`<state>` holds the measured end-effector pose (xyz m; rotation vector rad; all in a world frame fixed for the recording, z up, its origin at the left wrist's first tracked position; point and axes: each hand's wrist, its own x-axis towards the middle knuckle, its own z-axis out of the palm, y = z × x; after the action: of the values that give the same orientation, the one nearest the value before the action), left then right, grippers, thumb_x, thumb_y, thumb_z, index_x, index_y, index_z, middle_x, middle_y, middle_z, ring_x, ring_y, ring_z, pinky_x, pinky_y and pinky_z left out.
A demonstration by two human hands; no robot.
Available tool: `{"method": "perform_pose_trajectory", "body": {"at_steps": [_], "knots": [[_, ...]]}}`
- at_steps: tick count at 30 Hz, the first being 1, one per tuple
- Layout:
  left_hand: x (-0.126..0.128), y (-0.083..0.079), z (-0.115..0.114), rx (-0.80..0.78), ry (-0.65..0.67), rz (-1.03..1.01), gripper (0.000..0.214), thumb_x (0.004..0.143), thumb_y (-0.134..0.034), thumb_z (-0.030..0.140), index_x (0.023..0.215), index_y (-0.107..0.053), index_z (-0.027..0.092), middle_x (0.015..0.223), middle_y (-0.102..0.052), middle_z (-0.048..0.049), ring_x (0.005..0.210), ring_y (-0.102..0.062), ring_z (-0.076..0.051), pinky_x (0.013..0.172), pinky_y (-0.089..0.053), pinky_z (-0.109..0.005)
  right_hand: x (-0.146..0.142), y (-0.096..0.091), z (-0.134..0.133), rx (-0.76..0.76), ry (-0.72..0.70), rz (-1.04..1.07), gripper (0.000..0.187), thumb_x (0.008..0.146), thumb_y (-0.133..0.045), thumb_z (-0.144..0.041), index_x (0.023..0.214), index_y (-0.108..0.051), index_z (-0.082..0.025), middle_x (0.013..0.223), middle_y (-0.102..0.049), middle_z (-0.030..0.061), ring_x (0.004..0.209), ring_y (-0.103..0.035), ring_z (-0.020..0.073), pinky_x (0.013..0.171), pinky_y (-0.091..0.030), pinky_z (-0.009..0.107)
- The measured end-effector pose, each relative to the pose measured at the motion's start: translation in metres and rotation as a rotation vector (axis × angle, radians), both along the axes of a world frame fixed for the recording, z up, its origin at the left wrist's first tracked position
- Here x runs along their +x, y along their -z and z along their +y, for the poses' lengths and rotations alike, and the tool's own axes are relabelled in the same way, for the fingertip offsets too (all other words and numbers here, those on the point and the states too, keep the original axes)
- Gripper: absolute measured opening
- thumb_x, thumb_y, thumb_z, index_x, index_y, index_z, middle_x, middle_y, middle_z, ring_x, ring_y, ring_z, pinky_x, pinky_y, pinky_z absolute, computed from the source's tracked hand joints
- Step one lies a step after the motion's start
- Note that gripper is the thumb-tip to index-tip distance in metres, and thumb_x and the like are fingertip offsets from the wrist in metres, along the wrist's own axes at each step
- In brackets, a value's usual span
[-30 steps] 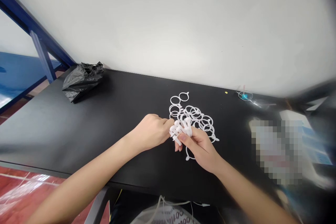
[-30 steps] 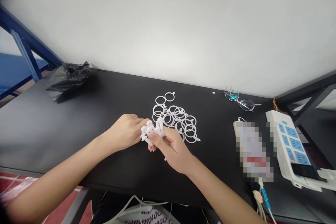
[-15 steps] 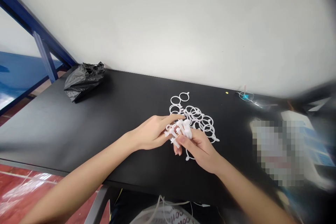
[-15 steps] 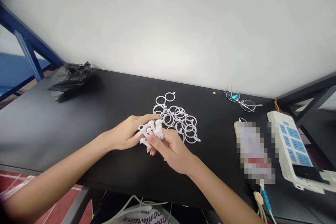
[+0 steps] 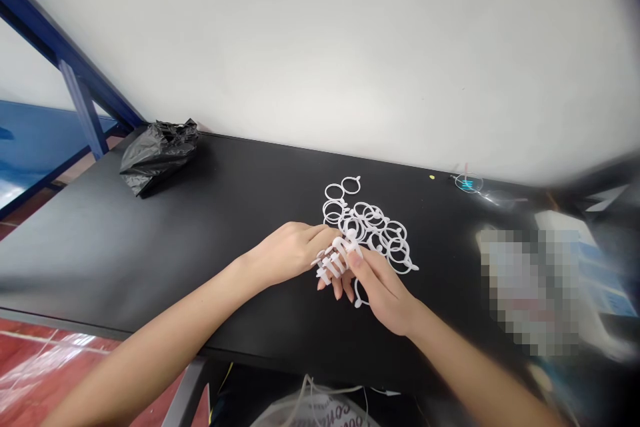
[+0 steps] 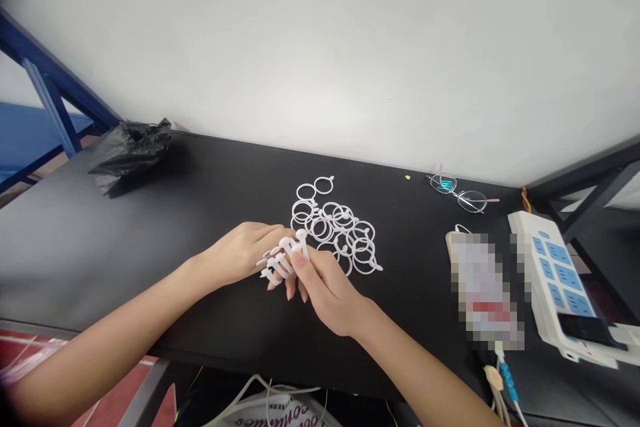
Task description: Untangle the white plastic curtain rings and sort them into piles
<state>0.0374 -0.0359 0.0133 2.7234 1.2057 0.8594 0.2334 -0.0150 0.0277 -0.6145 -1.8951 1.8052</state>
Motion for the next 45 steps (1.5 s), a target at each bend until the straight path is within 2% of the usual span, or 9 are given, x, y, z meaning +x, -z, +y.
{"method": "perform_pose_trajectory", "body": {"at_steps": [11,14,18,23,28,32,36,40,45], "knots": [[0.003,0.006,-0.001,-0.314,-0.004,-0.313,0.030,0.102,-0.032,0.029,0.084,-0.052,0.016,0.065,-0.055,0.0021,0.048,-0.047,-0.008,0.047,-0.038,-0.019,0.002,0.004,-0.003,0.362,-0.017,0.032,0.043,0.103,-0.035,-0.025,0.087,-0.072,-0.012,0.089,-0.074,0.0092,0.085,-0.070,0.0147,0.083,-0.054,0.027],[0.006,0.005,-0.001,-0.355,0.039,-0.393,0.021,0.098,-0.043,0.029,0.104,-0.058,0.015,0.080,-0.063,-0.0030,0.064,-0.057,-0.011,0.059,-0.046,-0.021,0.002,0.001,-0.003,0.287,-0.029,0.033,0.050,0.104,-0.033,-0.028,0.079,-0.073,-0.013,0.087,-0.075,0.0091,0.086,-0.070,0.0153,0.086,-0.053,0.028],[0.009,0.001,0.000,-0.435,0.201,-0.531,0.043,0.094,-0.049,0.028,0.136,-0.046,0.017,0.113,-0.063,-0.0124,0.094,-0.062,-0.019,0.080,-0.053,-0.030,0.000,-0.002,-0.001,0.070,-0.134,0.047,0.052,0.104,-0.032,-0.035,0.079,-0.072,-0.012,0.077,-0.074,0.0087,0.083,-0.070,0.0171,0.087,-0.054,0.032],[0.009,-0.001,-0.003,-0.515,0.162,-0.541,0.020,0.095,-0.049,0.024,0.107,-0.061,0.015,0.090,-0.069,-0.0070,0.079,-0.065,-0.015,0.072,-0.052,-0.025,-0.002,-0.005,-0.001,-0.088,-0.178,0.068,0.054,0.105,-0.029,-0.038,0.086,-0.071,-0.011,0.079,-0.074,0.0088,0.077,-0.070,0.0164,0.081,-0.057,0.033],[0.006,0.005,-0.007,-0.548,0.127,-0.394,0.015,0.094,-0.046,0.024,0.089,-0.057,0.015,0.062,-0.060,0.0017,0.051,-0.051,-0.009,0.050,-0.041,-0.019,0.001,0.004,-0.004,0.202,-0.100,0.031,0.054,0.105,-0.026,-0.037,0.080,-0.069,-0.015,0.081,-0.073,0.0077,0.087,-0.069,0.0172,0.086,-0.055,0.032],[0.007,0.012,-0.006,-0.463,0.065,-0.356,0.013,0.090,-0.051,0.026,0.082,-0.054,0.016,0.065,-0.056,0.0026,0.052,-0.046,-0.008,0.051,-0.038,-0.019,0.004,0.016,-0.007,0.515,-0.060,0.008,0.048,0.103,-0.030,-0.039,0.078,-0.065,-0.016,0.066,-0.065,0.0050,0.066,-0.063,0.0157,0.068,-0.056,0.029],[0.006,0.005,-0.004,-0.511,0.040,-0.346,0.013,0.090,-0.050,0.022,0.079,-0.052,0.016,0.067,-0.056,0.0031,0.053,-0.047,-0.007,0.052,-0.037,-0.018,0.000,0.016,-0.006,0.358,-0.026,0.060,0.048,0.104,-0.030,-0.035,0.080,-0.067,-0.015,0.072,-0.069,0.0060,0.072,-0.068,0.0154,0.072,-0.058,0.029],[-0.015,-0.021,0.005,-0.585,-0.056,-0.255,0.013,0.090,-0.045,0.018,0.079,-0.052,0.017,0.066,-0.057,0.0034,0.054,-0.049,-0.008,0.054,-0.037,-0.019,-0.001,0.007,0.006,0.063,0.240,0.100,0.027,0.095,-0.055,-0.040,0.093,-0.068,-0.016,0.081,-0.073,0.0057,0.068,-0.072,0.0161,0.056,-0.058,0.025],[-0.067,-0.046,0.028,-0.782,-0.305,0.108,0.015,0.077,-0.043,0.011,0.066,-0.049,0.018,0.058,-0.057,0.0013,0.051,-0.053,-0.012,0.052,-0.035,-0.022,0.011,-0.008,0.035,0.103,0.623,0.063,0.025,0.088,-0.064,-0.042,0.092,-0.068,-0.018,0.099,-0.074,0.0093,0.062,-0.070,0.0144,0.054,-0.057,0.025]]}}
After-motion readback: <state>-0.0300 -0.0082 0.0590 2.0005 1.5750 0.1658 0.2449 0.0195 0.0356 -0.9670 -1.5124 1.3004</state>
